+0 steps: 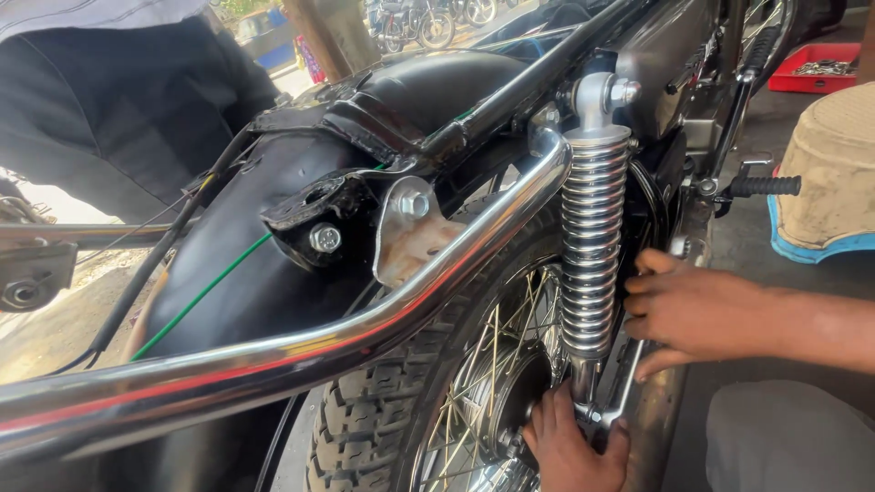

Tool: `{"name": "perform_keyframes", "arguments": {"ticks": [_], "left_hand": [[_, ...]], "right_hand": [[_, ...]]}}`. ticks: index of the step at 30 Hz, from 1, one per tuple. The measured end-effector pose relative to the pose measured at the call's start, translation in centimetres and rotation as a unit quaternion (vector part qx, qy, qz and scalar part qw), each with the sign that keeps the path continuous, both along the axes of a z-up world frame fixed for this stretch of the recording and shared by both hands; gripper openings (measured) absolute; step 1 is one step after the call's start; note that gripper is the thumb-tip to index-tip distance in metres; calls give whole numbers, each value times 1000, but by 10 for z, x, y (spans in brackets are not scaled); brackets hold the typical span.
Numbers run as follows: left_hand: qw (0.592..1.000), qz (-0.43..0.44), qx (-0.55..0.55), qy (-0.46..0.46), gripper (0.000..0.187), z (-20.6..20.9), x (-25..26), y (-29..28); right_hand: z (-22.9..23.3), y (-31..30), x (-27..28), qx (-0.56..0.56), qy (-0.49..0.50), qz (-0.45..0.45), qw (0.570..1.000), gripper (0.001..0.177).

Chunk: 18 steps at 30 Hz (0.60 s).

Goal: Repairing or adjusting components on a motorcycle, specifically working on the rear wheel and chassis area.

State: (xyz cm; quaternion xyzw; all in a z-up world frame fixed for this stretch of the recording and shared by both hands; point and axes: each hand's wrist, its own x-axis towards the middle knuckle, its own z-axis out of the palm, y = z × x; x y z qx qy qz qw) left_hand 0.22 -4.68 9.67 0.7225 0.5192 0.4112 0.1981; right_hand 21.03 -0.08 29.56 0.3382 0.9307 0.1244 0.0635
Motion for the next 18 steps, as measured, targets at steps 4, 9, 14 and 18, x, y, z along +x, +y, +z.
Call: {"name": "perform_keyframes", "arguments": {"ticks": [4,9,14,18], "left_hand": [[1000,7,9,17,85,-15,1,7],[1000,6,12,10,84,-13,-1,4],[1000,11,14,13,83,-17,-4,7],[1000,-2,-3,6,87,-4,-3,1]], "right_hand": [[11,-10,-21,28,26,50,998,57],[-27,5,4,8,54,0,999,61],[-56,4,18,-114,61,-171,977,56],[-44,2,28,-96,86,-118,985,55]]}}
